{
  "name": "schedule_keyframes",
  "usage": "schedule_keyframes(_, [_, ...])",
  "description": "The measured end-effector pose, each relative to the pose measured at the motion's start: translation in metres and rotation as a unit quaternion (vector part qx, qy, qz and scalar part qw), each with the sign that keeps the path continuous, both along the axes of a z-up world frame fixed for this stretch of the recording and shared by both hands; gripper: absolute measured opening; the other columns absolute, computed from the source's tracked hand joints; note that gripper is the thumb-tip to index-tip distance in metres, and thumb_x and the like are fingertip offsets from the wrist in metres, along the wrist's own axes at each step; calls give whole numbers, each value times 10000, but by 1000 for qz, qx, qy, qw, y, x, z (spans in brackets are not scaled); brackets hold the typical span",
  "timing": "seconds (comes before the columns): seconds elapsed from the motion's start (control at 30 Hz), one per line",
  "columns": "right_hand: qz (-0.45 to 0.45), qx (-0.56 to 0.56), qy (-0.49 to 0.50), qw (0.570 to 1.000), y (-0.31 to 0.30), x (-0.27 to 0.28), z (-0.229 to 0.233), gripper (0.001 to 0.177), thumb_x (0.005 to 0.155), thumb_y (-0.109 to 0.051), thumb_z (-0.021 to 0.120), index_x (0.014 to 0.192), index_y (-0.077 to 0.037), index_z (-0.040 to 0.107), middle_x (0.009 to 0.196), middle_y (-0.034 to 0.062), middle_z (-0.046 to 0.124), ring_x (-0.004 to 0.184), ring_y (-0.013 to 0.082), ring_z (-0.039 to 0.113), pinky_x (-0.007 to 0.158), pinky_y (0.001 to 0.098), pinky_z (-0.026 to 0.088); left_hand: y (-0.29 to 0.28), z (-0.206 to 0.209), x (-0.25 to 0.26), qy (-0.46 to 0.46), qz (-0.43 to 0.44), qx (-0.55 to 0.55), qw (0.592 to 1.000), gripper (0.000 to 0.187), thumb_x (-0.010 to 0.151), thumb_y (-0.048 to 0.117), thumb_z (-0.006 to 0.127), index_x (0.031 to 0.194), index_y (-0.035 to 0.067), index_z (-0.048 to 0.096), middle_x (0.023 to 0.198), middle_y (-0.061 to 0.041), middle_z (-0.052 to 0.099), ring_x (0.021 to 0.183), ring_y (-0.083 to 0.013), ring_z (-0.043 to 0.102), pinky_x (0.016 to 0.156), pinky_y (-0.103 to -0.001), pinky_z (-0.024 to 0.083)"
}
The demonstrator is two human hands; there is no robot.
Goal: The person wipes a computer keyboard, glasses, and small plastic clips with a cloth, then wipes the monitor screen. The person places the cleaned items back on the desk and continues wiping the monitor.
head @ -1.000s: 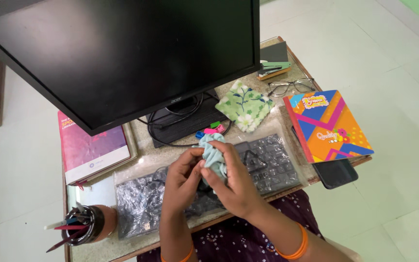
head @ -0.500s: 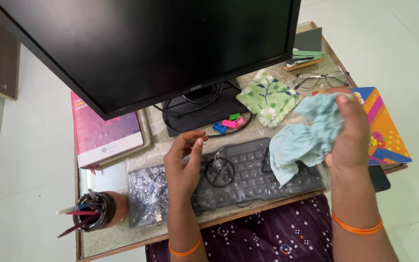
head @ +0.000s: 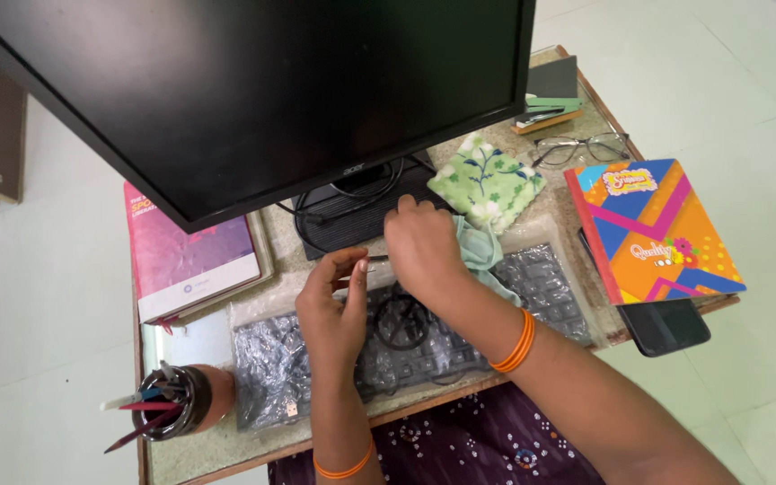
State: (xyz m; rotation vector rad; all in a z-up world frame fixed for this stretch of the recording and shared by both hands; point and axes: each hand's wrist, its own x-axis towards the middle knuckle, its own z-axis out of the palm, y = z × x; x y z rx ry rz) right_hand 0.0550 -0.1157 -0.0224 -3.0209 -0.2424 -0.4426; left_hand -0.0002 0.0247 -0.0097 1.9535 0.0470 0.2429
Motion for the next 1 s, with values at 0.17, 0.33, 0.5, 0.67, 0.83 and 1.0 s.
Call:
schedule_keyframes(0.17, [22, 118, -21, 993, -10, -11, 20, 171, 723, -182, 738, 841, -59, 733, 925, 116, 659, 835, 289, 677, 709, 400, 553, 2, -7, 2, -63, -27, -5, 998, 170, 973, 108, 678, 1108, 18, 726, 1000, -99, 786, 930, -155, 758, 814, -288, 600])
schedule_keyframes(0.33, [69, 377, 68, 921, -14, -52, 51, 324, 837, -344, 755, 972, -49, 757, 840, 88, 627, 706, 237, 651, 698, 402, 515, 10, -24, 4, -36, -129, -253, 958, 304, 999, 71, 609, 1293, 13, 659, 1166, -97, 731, 1041, -139, 701, 891, -257, 583])
schedule_keyframes(0.5, [171, 544, 31, 821, 1, -78, 37, 459, 996, -416, 638, 1232, -27, 699, 980, 76, 621, 887, 185, 639, 774, 334, 550, 29, -36, 3, -38, -97, -241, 965, 279, 983, 6, 672, 1257, -41, 696, 1078, -137, 744, 940, -148, 692, 771, -248, 544])
schedule_keyframes(0.67, [129, 689, -2, 713, -10, -79, 31, 446, 1032, -398, 608, 1265, -24, 680, 1107, 102, 703, 962, 199, 714, 841, 299, 583, 20, -32, -3, -55, -47, -244, 967, 210, 972, -1, 658, 1177, -44, 653, 1062, -105, 773, 919, -134, 727, 792, -251, 586])
schedule_keyframes(0.83, [200, 590, -74, 779, -7, -91, 39, 443, 1080, -210, 526, 1453, 30, 542, 1479, 205, 589, 1376, 367, 620, 1163, 413, 506, 8, -33, -5, -37, -68, -308, 948, 203, 967, 13, 664, 1167, -22, 657, 1030, -102, 764, 880, -112, 706, 765, -227, 555])
schedule_keyframes(1.0, [217, 420, -119, 873, 10, -96, 37, 397, 1036, -51, 558, 1423, 35, 578, 1518, 257, 541, 1386, 437, 583, 1150, 455, 515, 11, -40, -11, -57, 4, -313, 948, 131, 1032, 34, 662, 1149, -24, 674, 1023, -77, 720, 864, -102, 675, 744, -228, 546])
